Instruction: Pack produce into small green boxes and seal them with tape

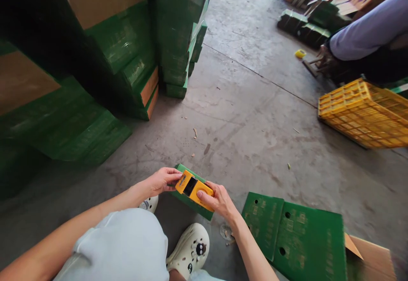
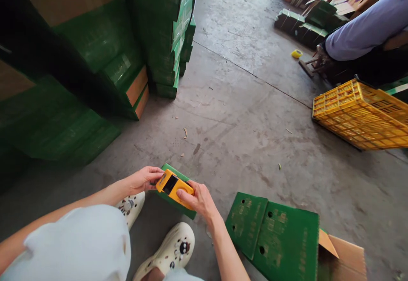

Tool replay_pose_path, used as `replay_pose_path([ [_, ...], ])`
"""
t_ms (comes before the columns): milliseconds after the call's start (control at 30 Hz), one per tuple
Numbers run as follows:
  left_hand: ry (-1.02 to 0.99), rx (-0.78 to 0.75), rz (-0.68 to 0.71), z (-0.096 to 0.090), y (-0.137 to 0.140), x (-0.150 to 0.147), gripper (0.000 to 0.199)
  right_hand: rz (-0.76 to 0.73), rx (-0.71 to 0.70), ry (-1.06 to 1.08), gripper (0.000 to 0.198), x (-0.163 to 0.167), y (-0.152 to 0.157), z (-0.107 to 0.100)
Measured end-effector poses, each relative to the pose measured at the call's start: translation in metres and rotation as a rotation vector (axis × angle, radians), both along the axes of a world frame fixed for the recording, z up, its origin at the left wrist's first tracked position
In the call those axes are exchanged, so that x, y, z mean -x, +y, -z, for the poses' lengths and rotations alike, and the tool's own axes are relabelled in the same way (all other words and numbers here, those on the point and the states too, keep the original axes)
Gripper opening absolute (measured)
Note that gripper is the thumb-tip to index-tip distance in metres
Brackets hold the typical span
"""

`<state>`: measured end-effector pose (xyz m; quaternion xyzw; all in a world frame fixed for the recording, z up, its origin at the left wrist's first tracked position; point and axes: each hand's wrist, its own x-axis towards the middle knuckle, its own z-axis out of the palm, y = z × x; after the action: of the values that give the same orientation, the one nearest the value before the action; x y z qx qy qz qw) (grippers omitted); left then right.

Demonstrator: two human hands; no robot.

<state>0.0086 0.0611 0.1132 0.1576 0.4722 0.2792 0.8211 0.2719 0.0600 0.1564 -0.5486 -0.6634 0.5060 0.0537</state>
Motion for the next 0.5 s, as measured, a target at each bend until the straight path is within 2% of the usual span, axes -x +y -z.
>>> replay_pose_path([
  [200, 0.193, -0.157, -0.063, 0.009, -0.001, -0.007, 0.056, -0.011, -0.007, -0.052, 0.047, 0.002, 0.000, -0.002],
  [500, 0.350, -0.340, -0.080, 0.021, 0.000, 0.006, 0.042, -0.066, -0.007, -0.118, 0.046, 0.005, -0.005, -0.018],
])
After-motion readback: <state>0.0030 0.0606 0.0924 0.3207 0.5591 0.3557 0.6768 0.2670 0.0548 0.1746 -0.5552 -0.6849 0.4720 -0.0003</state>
